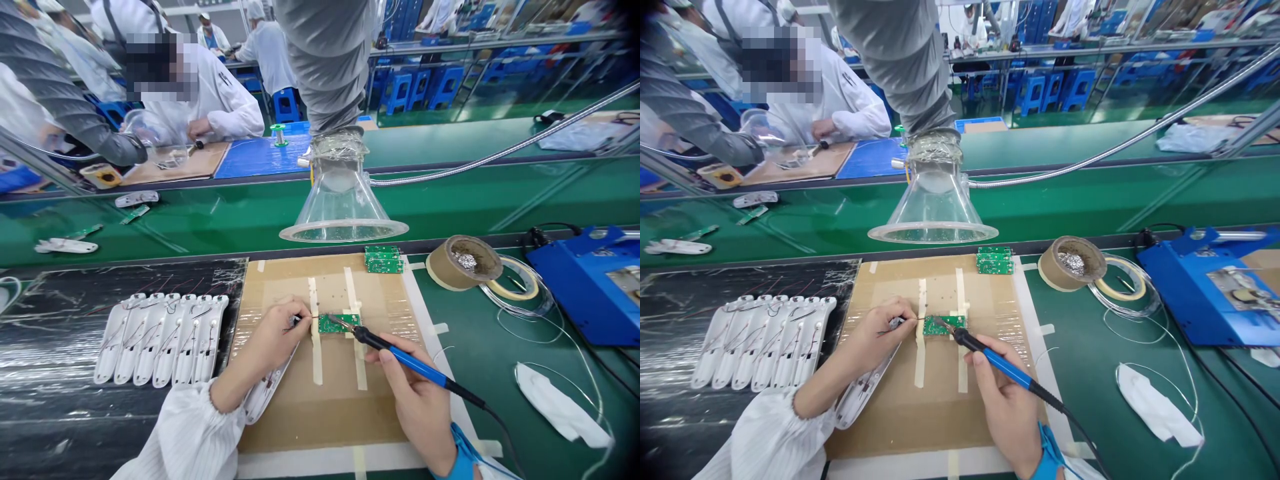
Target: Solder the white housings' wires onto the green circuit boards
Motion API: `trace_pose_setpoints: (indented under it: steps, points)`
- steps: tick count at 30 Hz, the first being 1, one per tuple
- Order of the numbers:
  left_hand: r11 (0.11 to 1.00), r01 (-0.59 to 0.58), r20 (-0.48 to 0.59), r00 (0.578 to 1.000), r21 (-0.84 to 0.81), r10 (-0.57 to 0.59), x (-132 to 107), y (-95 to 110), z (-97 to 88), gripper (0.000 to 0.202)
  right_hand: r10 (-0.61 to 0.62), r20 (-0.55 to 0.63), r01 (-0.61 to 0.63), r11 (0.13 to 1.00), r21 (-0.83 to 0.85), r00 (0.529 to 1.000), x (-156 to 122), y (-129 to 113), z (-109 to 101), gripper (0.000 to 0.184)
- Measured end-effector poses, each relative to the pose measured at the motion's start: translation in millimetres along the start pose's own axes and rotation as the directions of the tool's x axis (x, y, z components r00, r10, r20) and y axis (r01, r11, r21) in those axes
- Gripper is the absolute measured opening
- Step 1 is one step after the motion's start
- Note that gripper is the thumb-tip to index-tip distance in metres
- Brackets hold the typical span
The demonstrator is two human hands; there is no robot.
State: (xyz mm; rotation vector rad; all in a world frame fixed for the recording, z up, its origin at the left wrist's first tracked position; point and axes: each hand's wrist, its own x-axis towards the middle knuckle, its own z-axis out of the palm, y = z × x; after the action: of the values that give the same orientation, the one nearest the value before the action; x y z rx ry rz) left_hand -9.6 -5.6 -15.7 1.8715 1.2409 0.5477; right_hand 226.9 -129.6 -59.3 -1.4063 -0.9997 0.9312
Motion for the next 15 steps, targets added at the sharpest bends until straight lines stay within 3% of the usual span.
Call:
trace_pose_setpoints:
  steps: [15]
  points:
    - [0.999,-0.016,-0.037,0.999,0.035,0.018,-6.0,3.4,5.4,0.024,-0.016,-0.048,0.018,0.999,0.031,0.999,-0.1,-0.8,2.3,0.023]
